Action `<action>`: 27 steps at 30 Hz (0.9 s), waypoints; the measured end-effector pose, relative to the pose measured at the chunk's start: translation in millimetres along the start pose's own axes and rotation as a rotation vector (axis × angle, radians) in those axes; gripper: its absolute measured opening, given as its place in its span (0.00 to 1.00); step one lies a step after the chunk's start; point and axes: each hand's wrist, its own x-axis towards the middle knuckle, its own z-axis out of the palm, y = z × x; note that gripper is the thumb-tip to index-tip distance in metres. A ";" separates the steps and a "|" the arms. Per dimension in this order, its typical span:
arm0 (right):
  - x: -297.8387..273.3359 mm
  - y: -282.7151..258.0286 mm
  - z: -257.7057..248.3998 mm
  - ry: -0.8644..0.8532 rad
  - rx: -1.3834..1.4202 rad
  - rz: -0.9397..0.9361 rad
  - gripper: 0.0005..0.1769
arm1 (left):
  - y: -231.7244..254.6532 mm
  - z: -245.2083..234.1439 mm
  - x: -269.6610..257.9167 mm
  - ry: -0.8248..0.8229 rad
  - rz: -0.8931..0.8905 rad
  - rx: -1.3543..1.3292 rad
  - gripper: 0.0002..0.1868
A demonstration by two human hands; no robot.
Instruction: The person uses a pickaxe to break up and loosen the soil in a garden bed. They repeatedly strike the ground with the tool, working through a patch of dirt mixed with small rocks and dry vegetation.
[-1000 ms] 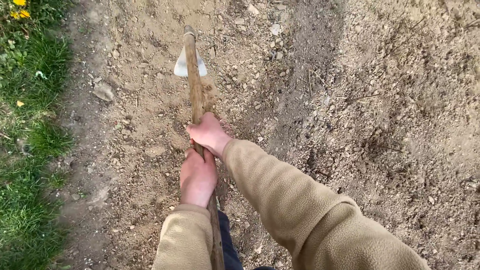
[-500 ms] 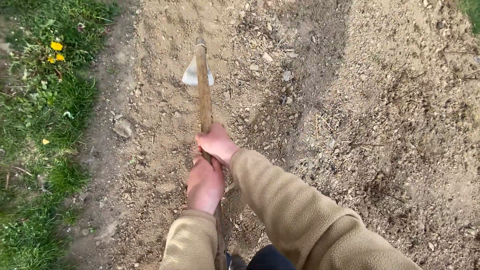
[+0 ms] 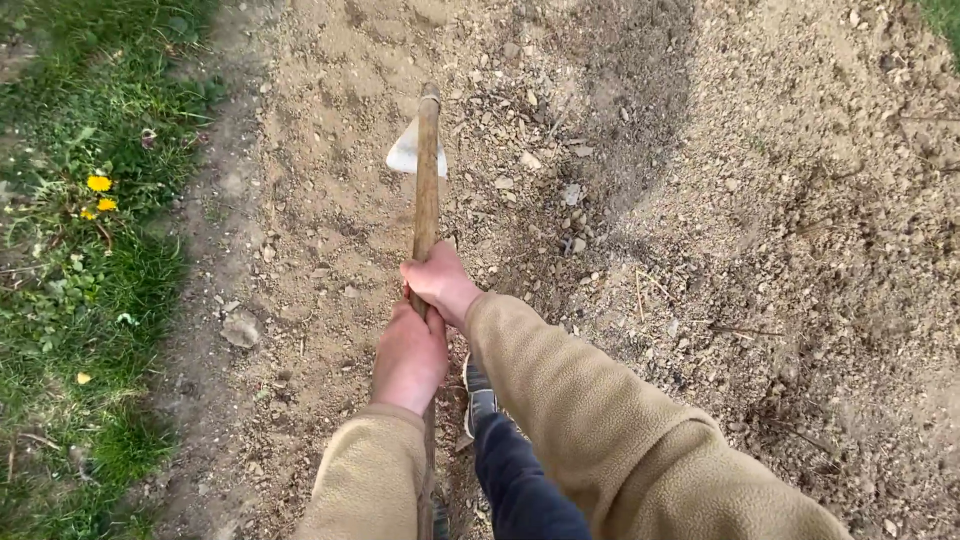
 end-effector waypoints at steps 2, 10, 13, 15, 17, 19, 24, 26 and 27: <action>26.8 -12.2 -2.6 0.012 0.011 -0.052 0.10 | 26.4 -11.6 17.3 0.025 0.036 -0.003 0.24; 99.1 -75.2 -48.9 -0.002 -0.066 0.057 0.18 | 101.7 -26.8 100.6 -0.032 0.048 0.071 0.24; 132.6 -80.7 -62.6 0.022 -0.085 0.098 0.21 | 125.4 -31.1 125.5 -0.064 0.054 0.127 0.25; 137.2 -102.0 -86.6 0.040 0.102 0.082 0.16 | 149.4 -31.7 136.2 -0.090 0.053 0.153 0.25; 119.0 -149.6 -115.2 -0.132 0.133 0.366 0.29 | 179.4 -36.9 141.4 -0.199 -0.246 -0.052 0.15; 132.4 -152.4 -121.0 -0.128 0.177 0.372 0.28 | 186.9 -33.1 151.3 -0.184 -0.231 -0.053 0.15; 135.7 -191.5 -131.1 -0.165 0.094 0.447 0.20 | 182.7 -31.4 176.6 -0.164 -0.201 -0.098 0.16; 144.4 -203.4 -128.8 -0.185 0.050 0.448 0.16 | 178.2 -33.6 190.8 -0.112 -0.159 0.000 0.17; 148.9 -208.9 -123.2 -0.186 0.055 0.448 0.16 | 175.4 -38.6 197.7 -0.112 -0.159 0.005 0.17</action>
